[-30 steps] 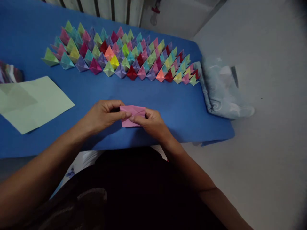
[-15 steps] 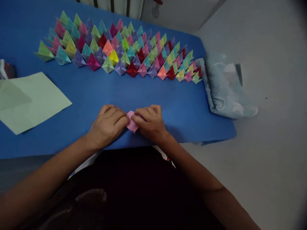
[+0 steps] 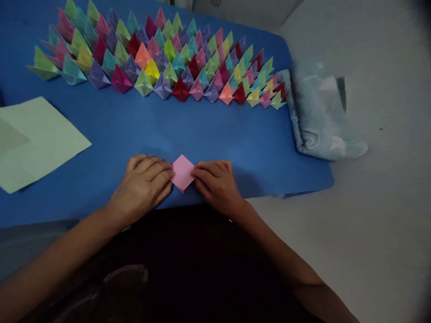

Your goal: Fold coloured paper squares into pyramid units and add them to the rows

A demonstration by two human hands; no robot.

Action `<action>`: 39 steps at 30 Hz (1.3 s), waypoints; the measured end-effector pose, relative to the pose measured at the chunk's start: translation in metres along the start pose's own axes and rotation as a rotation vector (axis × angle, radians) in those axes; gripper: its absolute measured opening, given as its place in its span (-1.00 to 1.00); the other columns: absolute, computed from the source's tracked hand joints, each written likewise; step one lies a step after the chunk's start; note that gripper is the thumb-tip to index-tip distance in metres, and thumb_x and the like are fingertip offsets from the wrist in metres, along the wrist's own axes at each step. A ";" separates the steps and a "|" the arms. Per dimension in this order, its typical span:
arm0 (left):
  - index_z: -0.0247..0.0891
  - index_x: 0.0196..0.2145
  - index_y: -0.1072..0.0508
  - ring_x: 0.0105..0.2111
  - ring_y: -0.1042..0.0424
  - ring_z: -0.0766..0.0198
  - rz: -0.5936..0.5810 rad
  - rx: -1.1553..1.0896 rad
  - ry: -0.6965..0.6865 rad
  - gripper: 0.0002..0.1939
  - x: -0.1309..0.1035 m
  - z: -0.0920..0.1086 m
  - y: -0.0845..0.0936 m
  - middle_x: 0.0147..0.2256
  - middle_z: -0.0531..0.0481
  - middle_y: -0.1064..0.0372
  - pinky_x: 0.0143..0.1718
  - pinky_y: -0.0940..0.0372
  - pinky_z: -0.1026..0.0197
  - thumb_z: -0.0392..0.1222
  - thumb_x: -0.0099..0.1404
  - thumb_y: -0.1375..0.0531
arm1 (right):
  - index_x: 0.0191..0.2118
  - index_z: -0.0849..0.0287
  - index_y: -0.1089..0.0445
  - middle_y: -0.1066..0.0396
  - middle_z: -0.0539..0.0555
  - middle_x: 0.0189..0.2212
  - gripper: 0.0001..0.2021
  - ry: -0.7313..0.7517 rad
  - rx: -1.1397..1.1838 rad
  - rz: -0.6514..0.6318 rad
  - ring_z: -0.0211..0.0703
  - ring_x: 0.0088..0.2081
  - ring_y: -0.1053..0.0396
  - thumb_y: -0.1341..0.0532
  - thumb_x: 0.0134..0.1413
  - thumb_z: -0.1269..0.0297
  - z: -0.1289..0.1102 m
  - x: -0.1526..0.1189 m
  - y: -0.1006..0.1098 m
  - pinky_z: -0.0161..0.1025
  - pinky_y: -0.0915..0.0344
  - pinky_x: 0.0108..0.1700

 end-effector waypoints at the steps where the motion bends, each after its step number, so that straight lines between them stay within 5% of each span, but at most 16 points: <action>1: -0.16 -0.17 -0.55 -0.09 -0.50 0.00 0.008 0.001 0.007 -0.82 0.000 -0.001 0.000 -0.12 -0.11 -0.58 0.03 -0.21 -0.11 -0.22 0.40 -0.13 | -0.11 0.07 -0.49 -0.54 0.07 -0.08 -0.81 -0.010 0.017 0.015 -0.10 -0.07 -0.40 -0.12 0.36 0.29 0.002 0.000 0.001 -0.08 -0.12 0.00; 6: -0.14 -0.19 -0.55 -0.10 -0.48 0.03 0.025 -0.043 0.092 -0.81 -0.001 -0.009 0.000 -0.12 -0.08 -0.57 0.00 -0.21 -0.08 -0.15 0.44 -0.12 | -0.19 0.10 -0.51 -0.54 0.07 -0.12 -0.85 -0.081 0.121 0.101 -0.14 -0.09 -0.43 -0.18 0.33 0.27 0.010 0.000 0.008 -0.13 -0.16 0.00; 20: -0.17 -0.40 -0.50 -0.09 -0.41 -0.04 0.081 0.037 0.243 -0.77 0.008 -0.028 -0.005 -0.18 -0.11 -0.52 -0.11 -0.27 -0.09 -0.07 0.38 -0.16 | -0.37 0.12 -0.45 -0.50 0.16 -0.04 -0.82 -0.293 0.144 0.097 0.01 0.01 -0.41 -0.20 0.27 0.24 0.026 0.008 0.002 -0.01 -0.20 0.05; 34: -0.19 -0.30 -0.46 -0.19 -0.40 0.01 0.122 0.254 0.162 -0.84 0.010 -0.011 0.000 -0.17 -0.17 -0.48 -0.25 -0.24 -0.02 -0.09 0.39 -0.17 | -0.38 0.14 -0.42 -0.48 0.17 -0.03 -0.81 -0.306 0.108 0.079 0.03 0.04 -0.38 -0.20 0.27 0.24 0.027 0.009 -0.001 0.02 -0.19 0.07; 39: -0.13 -0.17 -0.51 -0.18 -0.43 0.08 0.066 0.178 0.008 -0.79 0.015 0.002 -0.005 -0.14 -0.09 -0.53 -0.19 -0.21 0.02 -0.22 0.47 -0.06 | -0.39 0.13 -0.42 -0.48 0.16 -0.04 -0.80 -0.303 0.115 0.102 0.01 0.00 -0.40 -0.21 0.27 0.23 0.027 0.009 0.000 0.01 -0.20 0.06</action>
Point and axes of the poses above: each hand's wrist, its own x-axis towards the middle knuckle, its own y-axis out of the back of the hand, z = x × y, the point moved 10 cm from there along x, towards the middle knuckle
